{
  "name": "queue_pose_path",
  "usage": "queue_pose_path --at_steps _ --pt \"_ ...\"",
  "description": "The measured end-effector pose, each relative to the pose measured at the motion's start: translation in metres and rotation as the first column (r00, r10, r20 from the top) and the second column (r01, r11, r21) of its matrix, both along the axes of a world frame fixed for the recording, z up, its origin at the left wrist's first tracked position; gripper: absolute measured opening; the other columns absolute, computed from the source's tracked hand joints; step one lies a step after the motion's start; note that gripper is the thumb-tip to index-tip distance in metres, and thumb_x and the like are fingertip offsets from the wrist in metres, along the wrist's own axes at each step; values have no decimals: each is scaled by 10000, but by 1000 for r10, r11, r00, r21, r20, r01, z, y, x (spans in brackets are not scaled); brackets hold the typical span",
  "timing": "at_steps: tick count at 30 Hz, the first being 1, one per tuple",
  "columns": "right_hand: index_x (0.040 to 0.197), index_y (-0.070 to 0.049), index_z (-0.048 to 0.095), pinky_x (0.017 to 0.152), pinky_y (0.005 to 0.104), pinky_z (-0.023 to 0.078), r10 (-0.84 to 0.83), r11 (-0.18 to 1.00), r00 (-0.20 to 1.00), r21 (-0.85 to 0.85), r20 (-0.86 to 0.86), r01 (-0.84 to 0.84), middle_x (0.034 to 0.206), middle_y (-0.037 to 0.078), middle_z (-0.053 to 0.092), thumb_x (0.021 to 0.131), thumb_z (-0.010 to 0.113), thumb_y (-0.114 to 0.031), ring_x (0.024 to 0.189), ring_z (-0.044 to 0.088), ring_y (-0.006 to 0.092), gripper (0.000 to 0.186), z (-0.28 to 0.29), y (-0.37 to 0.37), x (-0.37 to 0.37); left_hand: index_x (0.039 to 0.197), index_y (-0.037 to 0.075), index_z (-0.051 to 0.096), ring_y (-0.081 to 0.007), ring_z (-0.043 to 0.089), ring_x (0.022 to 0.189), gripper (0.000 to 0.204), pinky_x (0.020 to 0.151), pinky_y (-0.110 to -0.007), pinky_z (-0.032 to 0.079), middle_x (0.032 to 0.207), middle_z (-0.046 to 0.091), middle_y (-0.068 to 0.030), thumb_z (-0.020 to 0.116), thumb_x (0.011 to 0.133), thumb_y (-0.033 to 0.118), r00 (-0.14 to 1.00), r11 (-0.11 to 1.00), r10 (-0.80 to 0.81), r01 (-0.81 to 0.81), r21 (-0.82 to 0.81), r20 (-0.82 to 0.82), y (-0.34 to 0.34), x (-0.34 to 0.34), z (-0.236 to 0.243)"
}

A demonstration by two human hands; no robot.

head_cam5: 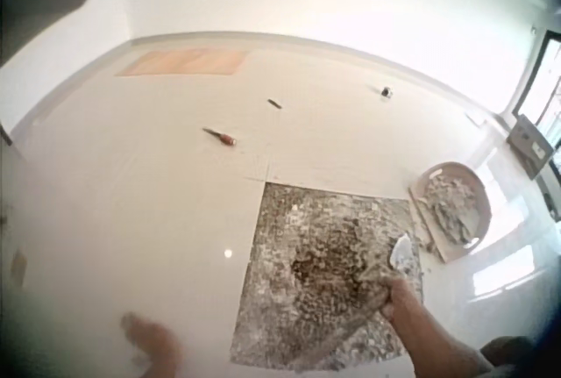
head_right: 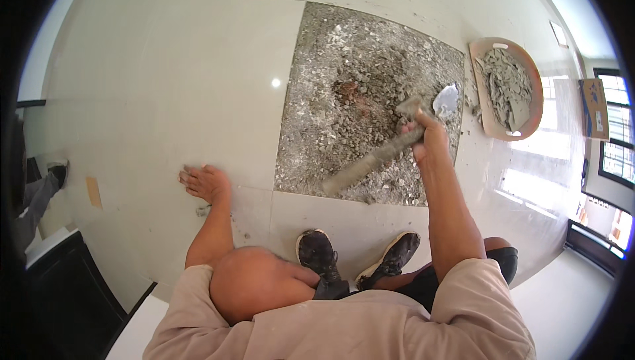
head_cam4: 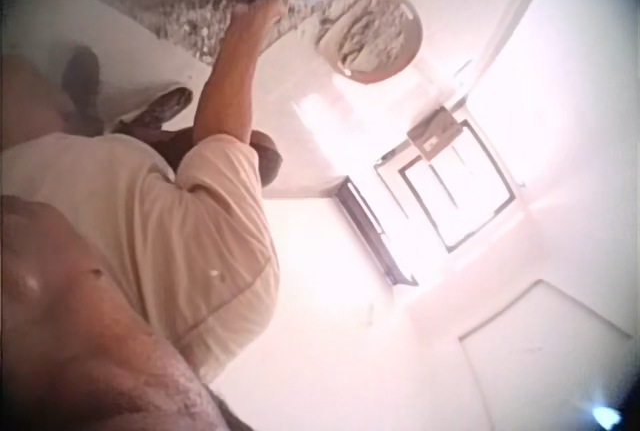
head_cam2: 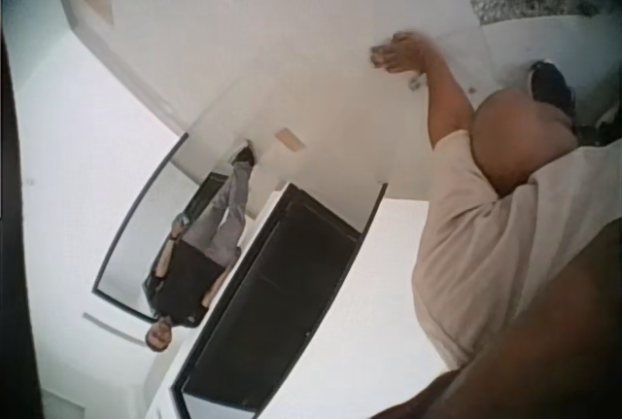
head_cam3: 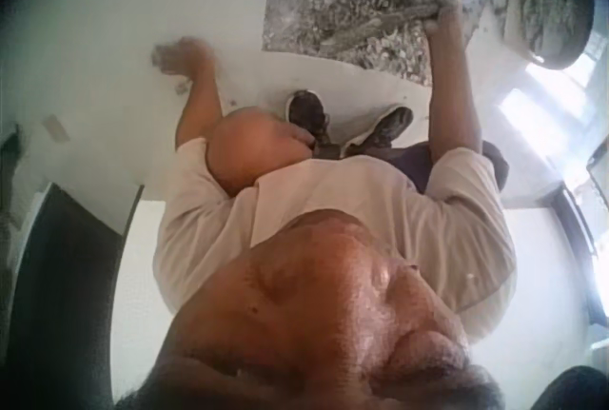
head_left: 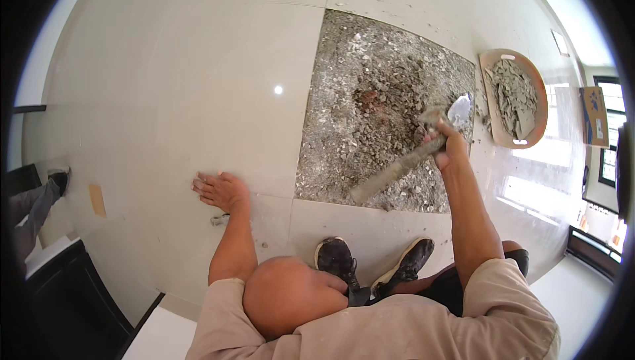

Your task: The person uses a trowel and a hammer to chip away and remove debris from a section of tiled flooring, then clears the loose material by hand.

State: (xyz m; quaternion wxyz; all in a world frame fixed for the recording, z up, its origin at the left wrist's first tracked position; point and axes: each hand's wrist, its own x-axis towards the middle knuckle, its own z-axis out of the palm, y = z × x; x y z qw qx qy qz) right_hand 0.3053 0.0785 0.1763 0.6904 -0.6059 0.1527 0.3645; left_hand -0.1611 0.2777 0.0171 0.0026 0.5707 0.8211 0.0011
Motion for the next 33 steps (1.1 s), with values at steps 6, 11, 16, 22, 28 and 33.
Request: queue_pose_path --at_steps 6,11,16,22,28,33 --pt "1052 14 571 542 353 543 31 984 995 -171 -95 -47 781 97 581 898 636 -29 615 580 206 173 -16 -90 29 1596 1 151 -374 86 1565 697 1240 -530 120 1671 113 -247 343 1032 363 997 1000 -29 29 -6 -74 -3 14 -3" --pt "978 -45 563 514 318 515 202 977 979 -71 -26 -203 753 67 596 913 674 -122 576 571 174 150 47 -59 28 1592 12 220 -403 124 1552 694 1218 -558 186 1657 181 -258 386 1017 364 988 999 3 5 48 -152 -1 -9 -15" --pt "949 -62 577 435 254 396 447 814 862 -508 239 -281 678 25 561 875 726 -153 504 490 93 190 13 -101 14 1538 -47 343 -455 186 1523 726 1178 -590 264 1611 303 -276 466 995 419 984 989 -145 142 -35 -106 15 -37 -23" --pt "1248 -5 537 659 340 518 563 618 538 -752 627 229 878 108 636 875 672 -115 735 624 199 412 -64 -182 39 1613 -4 -13 -423 -8 1563 1168 1214 -593 195 1675 -43 -285 539 898 737 948 851 -264 316 -419 177 4 -53 22" --pt "1244 -44 623 912 452 522 820 175 477 -933 315 315 1106 209 709 828 684 -90 1014 686 371 422 -98 -237 102 1601 -38 -22 -399 -45 1569 1378 1210 -591 210 1676 -59 -280 668 755 804 940 856 -253 327 -401 228 -19 -87 19" --pt "1272 -106 631 939 469 514 803 21 580 -980 135 198 1169 200 701 792 716 -87 1099 668 372 488 -119 -316 110 1550 -156 32 -446 9 1555 1364 1228 -563 184 1651 0 -343 660 783 781 920 849 -293 375 -371 259 -11 -55 22"
